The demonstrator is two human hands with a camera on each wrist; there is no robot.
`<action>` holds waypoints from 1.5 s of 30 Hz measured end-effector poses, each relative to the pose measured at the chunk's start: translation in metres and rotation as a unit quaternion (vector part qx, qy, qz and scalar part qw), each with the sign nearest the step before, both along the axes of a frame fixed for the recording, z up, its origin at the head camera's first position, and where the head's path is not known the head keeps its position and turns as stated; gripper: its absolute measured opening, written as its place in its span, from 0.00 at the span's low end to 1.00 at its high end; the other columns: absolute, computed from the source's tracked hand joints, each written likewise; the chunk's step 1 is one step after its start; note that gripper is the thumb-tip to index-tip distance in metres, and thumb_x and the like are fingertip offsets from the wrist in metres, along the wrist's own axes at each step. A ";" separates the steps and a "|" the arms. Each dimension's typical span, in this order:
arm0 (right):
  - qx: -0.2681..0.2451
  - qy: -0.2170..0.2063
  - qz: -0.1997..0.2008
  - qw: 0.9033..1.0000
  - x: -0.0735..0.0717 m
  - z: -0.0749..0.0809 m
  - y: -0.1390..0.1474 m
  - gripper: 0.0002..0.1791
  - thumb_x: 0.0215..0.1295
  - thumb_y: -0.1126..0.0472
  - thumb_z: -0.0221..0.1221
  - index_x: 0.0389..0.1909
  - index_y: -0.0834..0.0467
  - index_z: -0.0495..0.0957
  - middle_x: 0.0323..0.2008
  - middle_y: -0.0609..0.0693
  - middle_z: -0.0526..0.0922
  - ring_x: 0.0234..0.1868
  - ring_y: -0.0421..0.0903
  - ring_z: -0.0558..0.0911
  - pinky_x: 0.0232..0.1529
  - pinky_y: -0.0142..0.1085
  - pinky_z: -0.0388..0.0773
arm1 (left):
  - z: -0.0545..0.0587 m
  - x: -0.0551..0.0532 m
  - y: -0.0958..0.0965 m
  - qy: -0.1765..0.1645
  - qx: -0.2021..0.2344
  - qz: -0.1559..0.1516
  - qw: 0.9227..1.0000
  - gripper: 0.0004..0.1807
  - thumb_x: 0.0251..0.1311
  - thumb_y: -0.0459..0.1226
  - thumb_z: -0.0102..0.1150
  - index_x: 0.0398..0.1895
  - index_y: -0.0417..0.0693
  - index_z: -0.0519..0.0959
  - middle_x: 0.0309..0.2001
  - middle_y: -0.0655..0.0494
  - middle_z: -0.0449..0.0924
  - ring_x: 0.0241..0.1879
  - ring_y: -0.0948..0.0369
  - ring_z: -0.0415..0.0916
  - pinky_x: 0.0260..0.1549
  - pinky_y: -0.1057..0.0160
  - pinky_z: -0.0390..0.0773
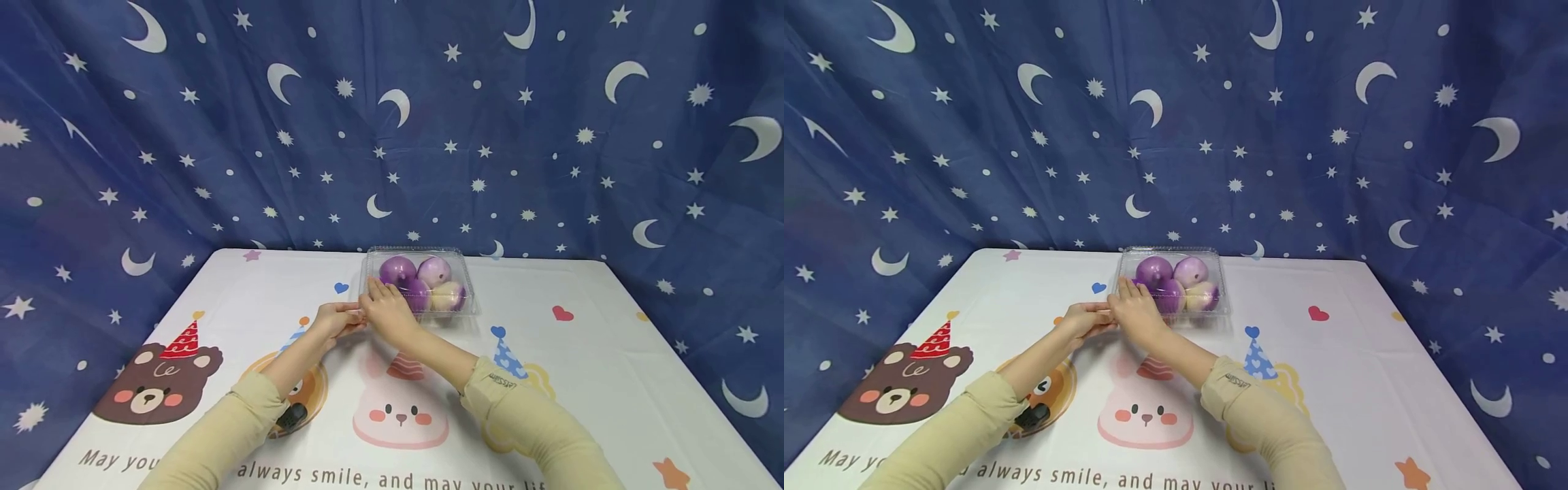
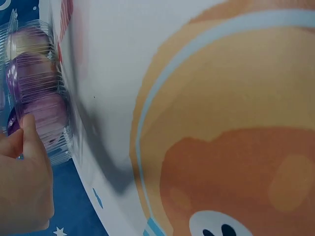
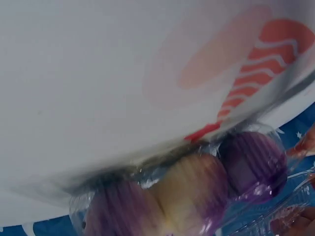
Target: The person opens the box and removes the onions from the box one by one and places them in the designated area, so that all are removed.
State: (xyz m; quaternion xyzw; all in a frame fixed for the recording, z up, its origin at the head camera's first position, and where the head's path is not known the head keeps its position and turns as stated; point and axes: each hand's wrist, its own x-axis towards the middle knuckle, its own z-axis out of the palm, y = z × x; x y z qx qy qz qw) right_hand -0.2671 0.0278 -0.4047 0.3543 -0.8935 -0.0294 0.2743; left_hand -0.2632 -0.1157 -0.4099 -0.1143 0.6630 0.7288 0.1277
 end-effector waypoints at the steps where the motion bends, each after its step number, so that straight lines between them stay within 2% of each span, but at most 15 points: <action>1: -0.010 -0.002 0.003 1.000 -0.001 0.001 0.001 0.09 0.58 0.57 0.64 0.35 0.57 0.78 0.55 0.63 0.78 0.56 0.55 0.79 0.55 0.46 0.77 | 0.000 0.000 0.000 -0.002 0.005 0.002 1.000 0.23 0.58 0.20 0.51 0.59 0.23 0.67 0.27 0.50 0.85 0.23 0.65 0.81 0.32 0.69 0.84; 7: -0.015 0.005 0.022 1.000 -0.003 0.000 0.005 0.10 0.58 0.56 0.64 0.37 0.56 0.78 0.56 0.61 0.77 0.57 0.55 0.78 0.56 0.46 0.76 | 0.002 0.000 0.000 -0.006 0.015 0.012 1.000 0.22 0.58 0.20 0.50 0.58 0.23 0.67 0.23 0.52 0.83 0.23 0.65 0.82 0.32 0.69 0.83; 13: -0.041 -0.004 0.043 0.998 0.001 -0.005 0.012 0.15 0.54 0.56 0.67 0.40 0.54 0.76 0.57 0.56 0.78 0.57 0.53 0.78 0.56 0.45 0.76 | 0.000 0.002 -0.002 -0.012 0.033 0.011 0.999 0.24 0.58 0.20 0.49 0.60 0.23 0.65 0.22 0.53 0.83 0.22 0.65 0.81 0.31 0.71 0.83; 20: -0.074 0.023 0.070 0.995 0.007 -0.005 0.018 0.17 0.53 0.59 0.67 0.45 0.53 0.77 0.55 0.54 0.80 0.54 0.51 0.79 0.55 0.43 0.76 | -0.001 0.004 -0.002 -0.016 0.045 0.015 0.999 0.24 0.59 0.20 0.49 0.61 0.24 0.65 0.21 0.54 0.82 0.24 0.65 0.82 0.33 0.71 0.83; 23: -0.084 0.021 0.078 0.993 0.011 -0.003 0.022 0.20 0.52 0.60 0.68 0.48 0.55 0.78 0.54 0.55 0.80 0.54 0.52 0.79 0.55 0.43 0.76 | -0.002 0.005 -0.002 -0.020 0.049 0.012 0.999 0.24 0.60 0.21 0.49 0.61 0.24 0.65 0.22 0.54 0.82 0.25 0.66 0.82 0.34 0.71 0.83; 32: -0.118 -0.012 0.079 0.990 0.024 0.007 0.039 0.27 0.49 0.62 0.69 0.53 0.57 0.77 0.56 0.57 0.78 0.56 0.56 0.78 0.57 0.47 0.75 | -0.003 0.004 -0.005 -0.010 0.054 -0.011 0.998 0.24 0.63 0.23 0.48 0.62 0.25 0.64 0.23 0.56 0.82 0.27 0.66 0.82 0.36 0.71 0.83; 39: -0.145 0.000 0.073 0.987 0.029 0.009 0.065 0.24 0.50 0.63 0.69 0.50 0.59 0.78 0.55 0.57 0.78 0.53 0.55 0.79 0.56 0.46 0.77 | -0.002 0.003 -0.008 -0.018 0.067 -0.027 0.997 0.25 0.63 0.22 0.47 0.65 0.27 0.61 0.24 0.56 0.82 0.28 0.67 0.82 0.38 0.70 0.82; 45: -0.147 0.023 0.073 0.986 0.032 0.011 0.094 0.23 0.47 0.64 0.71 0.47 0.61 0.79 0.48 0.58 0.81 0.48 0.55 0.81 0.50 0.46 0.80 | -0.004 0.005 -0.008 -0.023 0.071 -0.029 0.997 0.26 0.63 0.21 0.47 0.65 0.27 0.61 0.25 0.55 0.82 0.28 0.66 0.82 0.39 0.69 0.82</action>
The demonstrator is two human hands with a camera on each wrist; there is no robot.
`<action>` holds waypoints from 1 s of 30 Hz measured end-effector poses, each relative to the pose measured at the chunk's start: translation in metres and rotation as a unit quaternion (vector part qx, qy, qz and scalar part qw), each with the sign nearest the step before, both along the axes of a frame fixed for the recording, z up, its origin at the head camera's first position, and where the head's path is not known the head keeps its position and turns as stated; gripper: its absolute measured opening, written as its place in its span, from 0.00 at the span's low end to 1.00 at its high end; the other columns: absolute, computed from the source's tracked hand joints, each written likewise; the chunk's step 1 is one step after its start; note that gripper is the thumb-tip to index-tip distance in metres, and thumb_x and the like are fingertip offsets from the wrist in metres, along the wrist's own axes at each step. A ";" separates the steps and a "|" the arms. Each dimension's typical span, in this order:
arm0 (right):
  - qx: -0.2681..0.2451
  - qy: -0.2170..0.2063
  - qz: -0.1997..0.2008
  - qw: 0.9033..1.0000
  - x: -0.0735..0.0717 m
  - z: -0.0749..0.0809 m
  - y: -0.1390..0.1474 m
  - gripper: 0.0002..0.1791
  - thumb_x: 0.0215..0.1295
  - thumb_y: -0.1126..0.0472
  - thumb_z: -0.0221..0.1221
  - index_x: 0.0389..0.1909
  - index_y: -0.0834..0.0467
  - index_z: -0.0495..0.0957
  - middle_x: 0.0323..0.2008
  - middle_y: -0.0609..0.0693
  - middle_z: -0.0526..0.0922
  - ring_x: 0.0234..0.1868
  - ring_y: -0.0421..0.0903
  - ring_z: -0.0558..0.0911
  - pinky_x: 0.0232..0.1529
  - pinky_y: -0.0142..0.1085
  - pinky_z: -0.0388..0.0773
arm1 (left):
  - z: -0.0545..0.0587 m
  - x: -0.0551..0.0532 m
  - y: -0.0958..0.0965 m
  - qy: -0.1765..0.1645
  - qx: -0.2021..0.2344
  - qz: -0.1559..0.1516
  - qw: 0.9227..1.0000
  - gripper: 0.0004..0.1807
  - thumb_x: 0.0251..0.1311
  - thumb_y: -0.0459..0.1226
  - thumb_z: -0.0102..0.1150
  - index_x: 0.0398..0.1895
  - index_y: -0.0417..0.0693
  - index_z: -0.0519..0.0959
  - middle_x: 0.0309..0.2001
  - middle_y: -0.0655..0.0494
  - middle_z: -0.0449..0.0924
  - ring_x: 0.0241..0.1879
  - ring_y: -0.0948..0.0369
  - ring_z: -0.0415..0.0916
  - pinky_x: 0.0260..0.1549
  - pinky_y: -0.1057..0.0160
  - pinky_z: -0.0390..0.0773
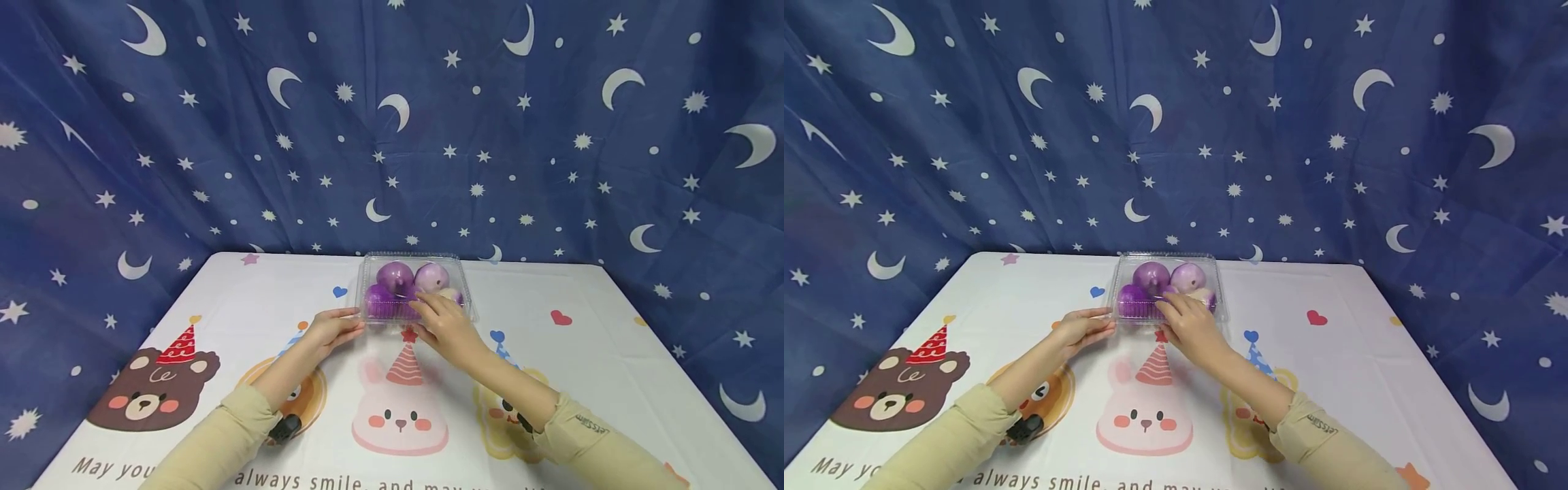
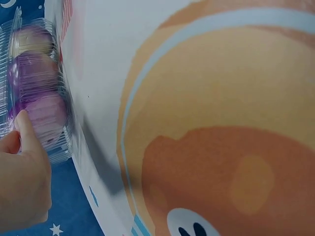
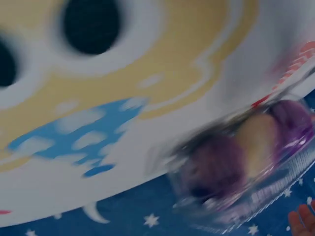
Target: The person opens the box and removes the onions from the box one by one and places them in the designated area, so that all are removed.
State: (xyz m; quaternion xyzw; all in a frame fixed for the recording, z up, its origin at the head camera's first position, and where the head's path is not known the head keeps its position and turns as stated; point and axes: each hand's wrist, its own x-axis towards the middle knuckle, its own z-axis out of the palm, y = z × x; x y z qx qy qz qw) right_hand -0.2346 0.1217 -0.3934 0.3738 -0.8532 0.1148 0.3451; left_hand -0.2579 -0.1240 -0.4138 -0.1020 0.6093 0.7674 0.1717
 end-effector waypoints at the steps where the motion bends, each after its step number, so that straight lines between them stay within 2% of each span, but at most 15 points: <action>1: 0.000 0.001 -0.002 1.000 0.000 0.001 0.005 0.24 0.46 0.64 0.71 0.47 0.61 0.79 0.47 0.58 0.82 0.47 0.55 0.81 0.49 0.46 0.80 | 0.000 0.001 0.000 0.001 0.001 0.001 1.000 0.26 0.63 0.21 0.46 0.65 0.27 0.61 0.25 0.55 0.82 0.28 0.66 0.82 0.39 0.69 0.82; 8: -0.011 -0.010 -0.018 1.000 0.001 0.000 0.037 0.24 0.46 0.65 0.70 0.47 0.62 0.78 0.43 0.56 0.82 0.44 0.54 0.81 0.46 0.46 0.81 | 0.002 0.002 0.000 -0.003 0.002 0.007 1.000 0.25 0.63 0.22 0.47 0.65 0.28 0.61 0.25 0.55 0.82 0.28 0.66 0.82 0.39 0.69 0.82; 17: -0.015 -0.002 -0.039 0.999 -0.003 -0.011 0.064 0.18 0.46 0.63 0.71 0.38 0.63 0.78 0.36 0.56 0.83 0.38 0.55 0.83 0.42 0.48 0.82 | 0.000 -0.001 0.000 -0.002 0.011 0.008 1.000 0.26 0.63 0.22 0.47 0.65 0.28 0.61 0.26 0.53 0.83 0.27 0.66 0.82 0.38 0.70 0.83; 26: -0.002 -0.069 -0.072 0.995 -0.011 -0.027 0.090 0.18 0.48 0.61 0.70 0.40 0.62 0.79 0.35 0.54 0.84 0.37 0.53 0.83 0.40 0.46 0.82 | 0.000 -0.003 0.000 -0.006 0.000 0.011 1.000 0.26 0.62 0.22 0.48 0.65 0.29 0.63 0.25 0.54 0.83 0.26 0.67 0.81 0.36 0.71 0.83; 30: -0.006 -0.076 -0.064 0.995 -0.015 -0.033 0.098 0.17 0.48 0.62 0.70 0.39 0.62 0.78 0.35 0.55 0.84 0.38 0.53 0.84 0.40 0.46 0.82 | -0.001 -0.002 0.002 -0.013 0.003 0.022 1.000 0.26 0.62 0.23 0.47 0.65 0.30 0.63 0.23 0.56 0.81 0.25 0.68 0.80 0.35 0.71 0.83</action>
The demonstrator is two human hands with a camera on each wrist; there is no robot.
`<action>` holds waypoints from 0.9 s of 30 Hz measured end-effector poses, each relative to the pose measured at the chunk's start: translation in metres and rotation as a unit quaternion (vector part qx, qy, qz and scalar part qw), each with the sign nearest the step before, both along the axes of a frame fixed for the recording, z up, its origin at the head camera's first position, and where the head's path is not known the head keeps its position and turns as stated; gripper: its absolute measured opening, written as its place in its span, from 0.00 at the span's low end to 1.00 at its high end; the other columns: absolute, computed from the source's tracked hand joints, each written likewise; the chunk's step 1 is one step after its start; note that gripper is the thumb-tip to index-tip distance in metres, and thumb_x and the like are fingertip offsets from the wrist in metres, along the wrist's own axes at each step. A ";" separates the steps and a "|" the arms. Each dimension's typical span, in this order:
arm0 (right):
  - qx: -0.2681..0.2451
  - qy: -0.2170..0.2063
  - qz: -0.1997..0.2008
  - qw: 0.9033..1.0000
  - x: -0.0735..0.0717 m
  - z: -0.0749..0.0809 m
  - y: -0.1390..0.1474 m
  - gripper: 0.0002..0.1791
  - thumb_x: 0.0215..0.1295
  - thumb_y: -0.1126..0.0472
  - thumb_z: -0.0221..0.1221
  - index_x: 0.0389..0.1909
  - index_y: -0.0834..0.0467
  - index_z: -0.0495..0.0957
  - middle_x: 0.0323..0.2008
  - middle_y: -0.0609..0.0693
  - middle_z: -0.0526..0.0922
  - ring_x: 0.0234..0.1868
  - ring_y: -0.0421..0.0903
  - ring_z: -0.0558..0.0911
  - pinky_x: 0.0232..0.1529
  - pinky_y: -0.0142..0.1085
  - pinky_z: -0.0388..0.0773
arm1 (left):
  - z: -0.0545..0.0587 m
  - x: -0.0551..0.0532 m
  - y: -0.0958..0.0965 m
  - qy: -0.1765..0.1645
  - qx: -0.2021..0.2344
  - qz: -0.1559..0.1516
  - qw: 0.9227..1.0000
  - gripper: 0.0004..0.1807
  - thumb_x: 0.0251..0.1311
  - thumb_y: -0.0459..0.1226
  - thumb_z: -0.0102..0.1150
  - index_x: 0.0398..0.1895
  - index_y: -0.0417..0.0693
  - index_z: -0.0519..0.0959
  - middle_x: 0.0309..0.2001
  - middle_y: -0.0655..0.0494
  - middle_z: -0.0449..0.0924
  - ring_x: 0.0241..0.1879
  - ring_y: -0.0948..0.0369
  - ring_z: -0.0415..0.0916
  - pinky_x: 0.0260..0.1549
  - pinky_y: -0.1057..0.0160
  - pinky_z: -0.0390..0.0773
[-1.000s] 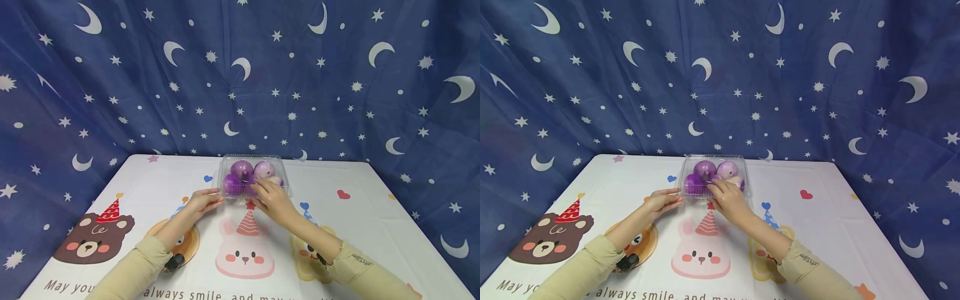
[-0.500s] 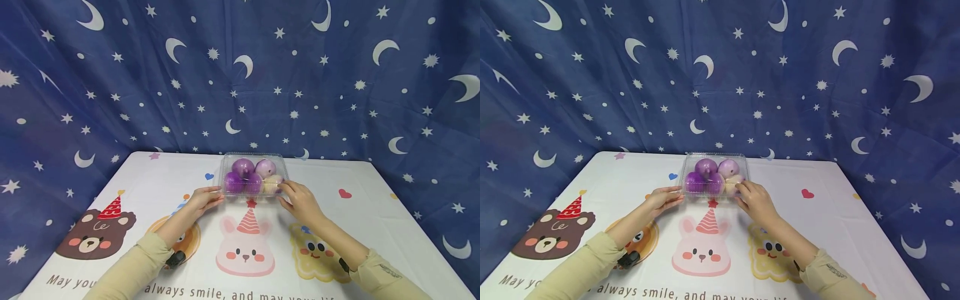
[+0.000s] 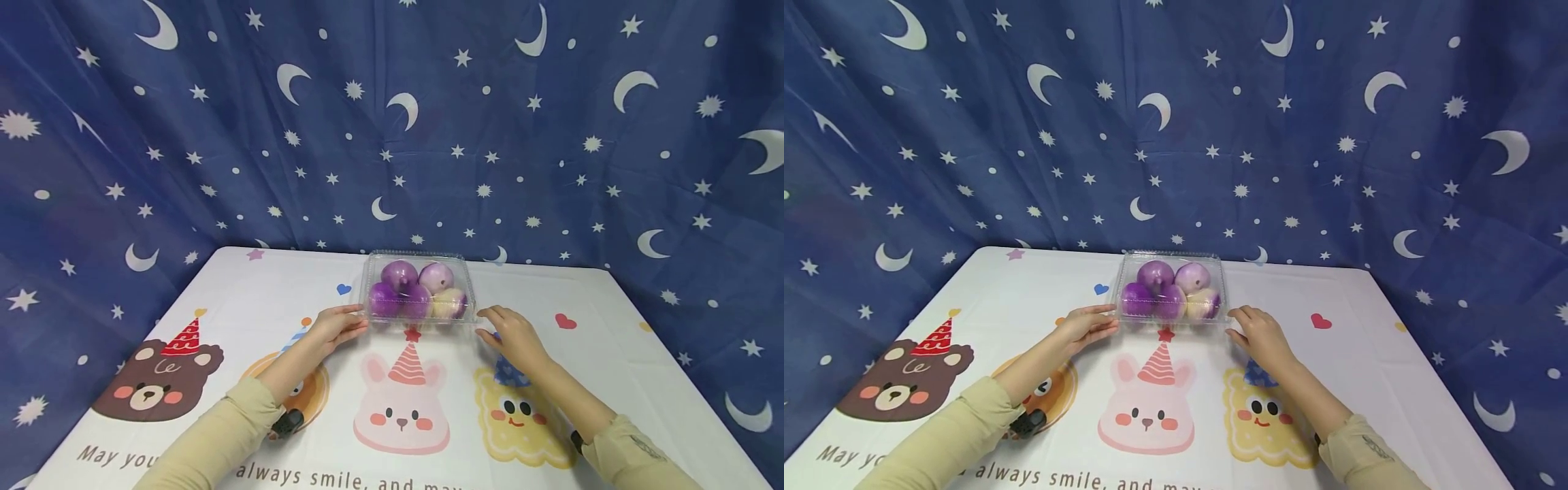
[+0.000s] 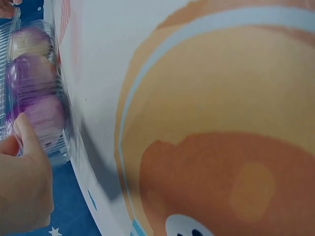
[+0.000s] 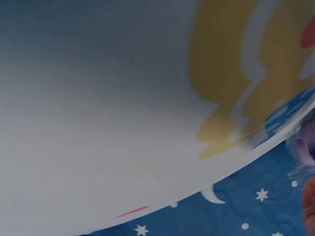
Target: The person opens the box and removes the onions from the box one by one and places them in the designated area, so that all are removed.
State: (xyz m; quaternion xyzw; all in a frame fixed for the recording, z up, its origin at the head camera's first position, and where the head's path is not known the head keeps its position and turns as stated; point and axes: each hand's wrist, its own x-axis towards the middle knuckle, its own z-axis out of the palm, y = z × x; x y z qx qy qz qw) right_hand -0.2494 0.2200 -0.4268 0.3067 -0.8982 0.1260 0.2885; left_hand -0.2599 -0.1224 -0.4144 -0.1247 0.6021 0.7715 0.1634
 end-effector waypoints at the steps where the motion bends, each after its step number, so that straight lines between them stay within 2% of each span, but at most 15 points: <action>1: 0.000 0.001 0.004 1.000 -0.001 -0.001 0.001 0.17 0.49 0.62 0.70 0.39 0.62 0.78 0.36 0.54 0.84 0.38 0.53 0.84 0.40 0.46 0.82 | 0.000 0.000 0.000 -0.002 0.000 0.005 1.000 0.25 0.62 0.23 0.47 0.65 0.31 0.63 0.23 0.56 0.80 0.25 0.68 0.80 0.35 0.71 0.83; 5: -0.005 0.000 0.024 1.000 -0.006 -0.004 0.003 0.14 0.49 0.63 0.69 0.37 0.62 0.79 0.37 0.54 0.84 0.39 0.53 0.84 0.41 0.45 0.82 | -0.001 0.001 0.000 -0.006 0.001 0.013 1.000 0.26 0.62 0.23 0.48 0.65 0.31 0.64 0.22 0.56 0.79 0.24 0.68 0.80 0.34 0.71 0.83; 11: -0.014 -0.014 0.032 0.999 -0.011 -0.005 0.004 0.13 0.47 0.65 0.70 0.34 0.62 0.80 0.40 0.56 0.84 0.42 0.54 0.83 0.43 0.46 0.81 | -0.002 0.000 0.000 0.010 -0.012 0.004 1.000 0.25 0.62 0.22 0.48 0.64 0.30 0.64 0.21 0.55 0.81 0.24 0.67 0.81 0.35 0.69 0.83; 16: -0.025 -0.069 0.028 0.997 -0.014 -0.002 0.005 0.09 0.49 0.66 0.68 0.33 0.62 0.82 0.40 0.57 0.85 0.44 0.55 0.83 0.45 0.46 0.81 | 0.000 -0.001 -0.001 0.023 -0.038 -0.001 0.999 0.25 0.61 0.22 0.50 0.63 0.29 0.65 0.21 0.55 0.82 0.24 0.66 0.82 0.34 0.68 0.84; 21: -0.049 -0.114 0.054 0.991 -0.016 0.005 0.006 0.06 0.51 0.67 0.67 0.31 0.62 0.83 0.37 0.56 0.86 0.42 0.55 0.84 0.46 0.47 0.80 | 0.003 -0.001 0.001 0.042 -0.081 0.004 0.996 0.24 0.60 0.22 0.51 0.61 0.28 0.67 0.23 0.54 0.82 0.24 0.66 0.81 0.33 0.69 0.84; 25: -0.040 -0.119 0.075 0.989 -0.019 0.009 0.007 0.05 0.51 0.70 0.65 0.31 0.63 0.83 0.35 0.56 0.86 0.40 0.55 0.84 0.44 0.47 0.81 | 0.004 -0.002 0.002 0.044 -0.108 0.011 0.993 0.23 0.60 0.23 0.52 0.61 0.30 0.69 0.26 0.52 0.84 0.23 0.67 0.81 0.32 0.69 0.83; 27: -0.024 -0.106 0.082 0.991 -0.020 0.011 0.007 0.06 0.51 0.71 0.65 0.32 0.64 0.83 0.34 0.56 0.86 0.39 0.54 0.84 0.43 0.46 0.81 | 0.005 -0.003 0.003 0.046 -0.113 0.018 0.992 0.23 0.60 0.23 0.52 0.60 0.30 0.69 0.25 0.52 0.84 0.22 0.68 0.80 0.31 0.69 0.83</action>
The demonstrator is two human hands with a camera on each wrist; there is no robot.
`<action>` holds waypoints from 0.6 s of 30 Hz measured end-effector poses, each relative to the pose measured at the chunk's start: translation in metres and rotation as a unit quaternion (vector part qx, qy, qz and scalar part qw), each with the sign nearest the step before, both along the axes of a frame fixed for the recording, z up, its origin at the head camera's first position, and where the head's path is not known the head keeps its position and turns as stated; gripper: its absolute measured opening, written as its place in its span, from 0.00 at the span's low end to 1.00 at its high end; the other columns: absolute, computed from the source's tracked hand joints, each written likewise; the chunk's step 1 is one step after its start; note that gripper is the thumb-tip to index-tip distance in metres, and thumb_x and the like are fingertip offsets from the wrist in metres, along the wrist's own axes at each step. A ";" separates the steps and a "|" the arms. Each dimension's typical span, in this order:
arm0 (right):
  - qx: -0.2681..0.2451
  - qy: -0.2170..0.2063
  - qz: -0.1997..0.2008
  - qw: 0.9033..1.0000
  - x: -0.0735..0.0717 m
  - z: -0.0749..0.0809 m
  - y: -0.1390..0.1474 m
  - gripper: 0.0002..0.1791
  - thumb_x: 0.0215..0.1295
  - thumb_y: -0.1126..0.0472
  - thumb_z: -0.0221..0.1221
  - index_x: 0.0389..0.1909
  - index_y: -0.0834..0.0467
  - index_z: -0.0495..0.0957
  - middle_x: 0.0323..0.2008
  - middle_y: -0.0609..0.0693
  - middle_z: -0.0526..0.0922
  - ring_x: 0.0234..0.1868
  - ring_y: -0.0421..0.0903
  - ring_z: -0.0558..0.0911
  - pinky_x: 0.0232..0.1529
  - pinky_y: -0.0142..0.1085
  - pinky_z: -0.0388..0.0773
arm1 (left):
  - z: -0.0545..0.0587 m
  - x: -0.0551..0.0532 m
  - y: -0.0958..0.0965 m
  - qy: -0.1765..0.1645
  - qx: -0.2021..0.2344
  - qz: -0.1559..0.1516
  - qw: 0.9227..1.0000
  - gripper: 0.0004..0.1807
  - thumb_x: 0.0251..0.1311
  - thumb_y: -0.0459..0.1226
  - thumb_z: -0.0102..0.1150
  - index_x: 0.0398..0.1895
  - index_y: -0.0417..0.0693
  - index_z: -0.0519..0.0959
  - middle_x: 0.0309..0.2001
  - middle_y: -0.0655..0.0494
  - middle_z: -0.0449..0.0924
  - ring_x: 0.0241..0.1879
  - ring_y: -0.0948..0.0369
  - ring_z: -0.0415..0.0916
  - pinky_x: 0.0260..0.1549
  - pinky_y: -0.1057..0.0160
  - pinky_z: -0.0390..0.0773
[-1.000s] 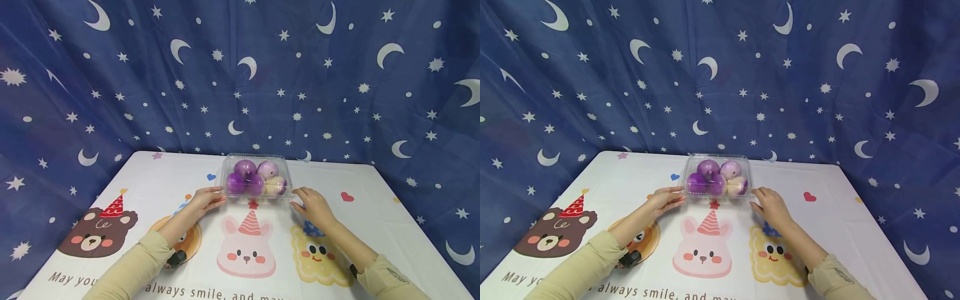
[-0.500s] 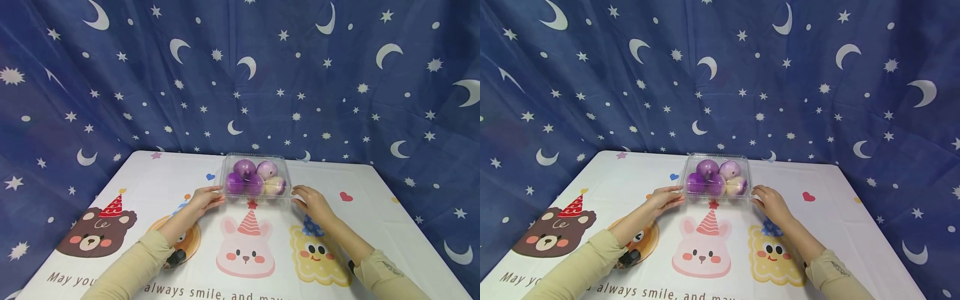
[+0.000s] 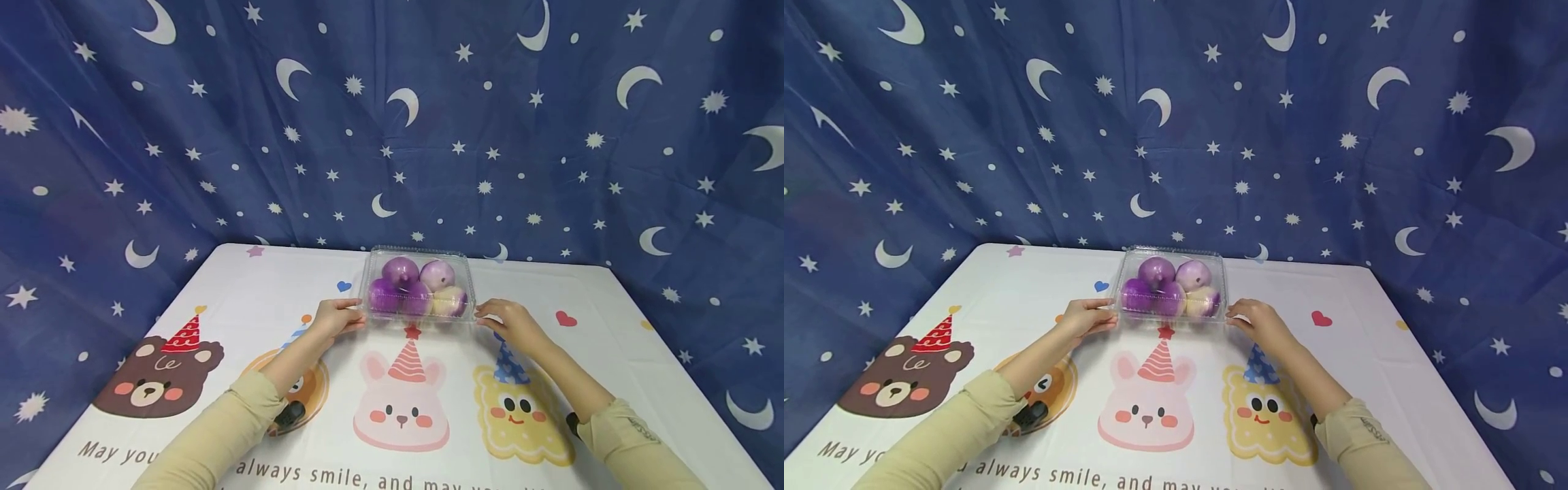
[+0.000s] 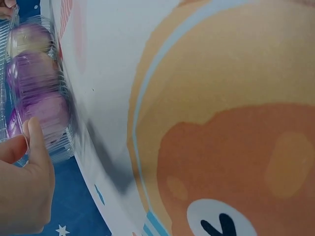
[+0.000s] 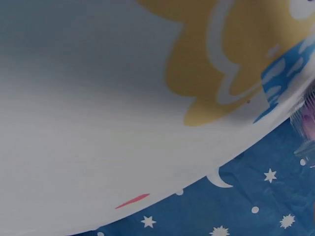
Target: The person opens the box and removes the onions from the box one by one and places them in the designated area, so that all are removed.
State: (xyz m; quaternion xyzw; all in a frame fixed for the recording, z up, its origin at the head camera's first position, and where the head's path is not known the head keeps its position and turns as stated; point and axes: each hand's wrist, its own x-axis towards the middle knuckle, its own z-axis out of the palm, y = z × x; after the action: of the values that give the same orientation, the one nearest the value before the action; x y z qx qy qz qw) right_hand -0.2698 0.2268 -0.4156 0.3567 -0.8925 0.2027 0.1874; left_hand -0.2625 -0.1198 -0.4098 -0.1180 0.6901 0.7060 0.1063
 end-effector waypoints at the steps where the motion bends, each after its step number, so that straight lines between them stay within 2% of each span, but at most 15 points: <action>1: 0.011 0.011 0.003 1.000 0.000 0.001 -0.001 0.06 0.51 0.71 0.65 0.32 0.65 0.83 0.34 0.56 0.86 0.38 0.54 0.85 0.43 0.46 0.82 | 0.000 0.000 0.000 0.006 -0.001 0.004 1.000 0.23 0.59 0.23 0.52 0.60 0.29 0.69 0.24 0.52 0.83 0.21 0.68 0.80 0.30 0.70 0.83; 4: 0.047 0.047 0.007 0.998 -0.002 0.005 -0.003 0.05 0.53 0.71 0.64 0.32 0.66 0.81 0.32 0.56 0.86 0.36 0.53 0.85 0.40 0.44 0.82 | 0.001 0.000 0.003 0.033 -0.014 0.022 0.999 0.22 0.58 0.23 0.54 0.58 0.28 0.70 0.21 0.55 0.80 0.18 0.69 0.78 0.27 0.70 0.83; 6: 0.072 0.063 0.002 0.995 -0.001 0.007 -0.005 0.05 0.54 0.70 0.64 0.32 0.65 0.81 0.31 0.56 0.86 0.34 0.52 0.85 0.39 0.43 0.83 | 0.000 0.002 0.004 0.065 -0.044 0.034 0.996 0.17 0.58 0.24 0.55 0.51 0.27 0.71 0.20 0.55 0.78 0.17 0.69 0.77 0.25 0.70 0.83; 7: 0.083 0.068 0.000 0.994 -0.001 0.007 -0.005 0.05 0.54 0.70 0.64 0.33 0.65 0.80 0.31 0.55 0.87 0.34 0.51 0.85 0.38 0.43 0.83 | -0.001 0.003 0.004 0.087 -0.072 0.036 0.993 0.14 0.57 0.25 0.57 0.46 0.28 0.73 0.20 0.56 0.76 0.17 0.69 0.76 0.24 0.71 0.82; 9: 0.099 0.073 -0.001 0.992 0.000 0.007 -0.006 0.05 0.54 0.70 0.64 0.32 0.64 0.80 0.30 0.54 0.86 0.32 0.50 0.85 0.36 0.42 0.83 | -0.004 0.007 0.004 0.138 -0.152 0.034 0.978 0.08 0.55 0.27 0.59 0.37 0.30 0.75 0.20 0.55 0.74 0.18 0.70 0.74 0.23 0.73 0.79; 10: 0.103 0.075 -0.001 0.992 0.001 0.007 -0.006 0.05 0.54 0.70 0.64 0.31 0.64 0.79 0.29 0.54 0.86 0.32 0.49 0.85 0.36 0.41 0.83 | -0.006 0.009 0.005 0.168 -0.194 0.030 0.966 0.06 0.54 0.27 0.61 0.33 0.31 0.76 0.20 0.54 0.74 0.19 0.68 0.73 0.23 0.73 0.77; 11: 0.107 0.076 0.001 0.991 0.001 0.006 -0.005 0.05 0.54 0.70 0.65 0.31 0.63 0.79 0.28 0.53 0.86 0.31 0.49 0.85 0.35 0.41 0.83 | -0.007 0.011 0.005 0.200 -0.236 0.025 0.951 0.05 0.53 0.28 0.61 0.30 0.32 0.78 0.21 0.53 0.75 0.21 0.66 0.73 0.25 0.73 0.76; 13: 0.112 0.078 0.004 0.991 0.002 0.005 -0.005 0.05 0.53 0.70 0.65 0.29 0.62 0.77 0.27 0.52 0.86 0.30 0.48 0.85 0.34 0.40 0.83 | -0.009 0.015 0.005 0.262 -0.309 0.013 0.914 0.03 0.52 0.28 0.62 0.29 0.34 0.81 0.24 0.49 0.77 0.25 0.61 0.74 0.28 0.68 0.75; 15: 0.114 0.077 0.003 0.991 0.002 0.004 -0.005 0.06 0.54 0.70 0.65 0.29 0.61 0.77 0.27 0.52 0.85 0.30 0.47 0.85 0.34 0.40 0.83 | -0.009 0.019 0.005 0.310 -0.353 0.000 0.883 0.05 0.52 0.28 0.62 0.32 0.35 0.83 0.30 0.46 0.79 0.32 0.55 0.76 0.34 0.62 0.77; 18: 0.115 0.076 0.002 0.990 0.002 0.003 -0.004 0.06 0.53 0.70 0.65 0.30 0.61 0.77 0.29 0.52 0.86 0.32 0.48 0.85 0.36 0.40 0.83 | -0.010 0.026 0.005 0.355 -0.413 -0.028 0.838 0.09 0.54 0.28 0.60 0.39 0.33 0.83 0.38 0.43 0.80 0.41 0.48 0.76 0.43 0.54 0.78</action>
State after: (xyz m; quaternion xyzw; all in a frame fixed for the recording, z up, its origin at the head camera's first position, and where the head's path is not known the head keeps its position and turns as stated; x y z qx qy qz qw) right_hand -0.2677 0.2231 -0.4130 0.3923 -0.8921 0.0717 0.2123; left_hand -0.2369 -0.1145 -0.4196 0.1268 0.9114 0.3453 -0.1846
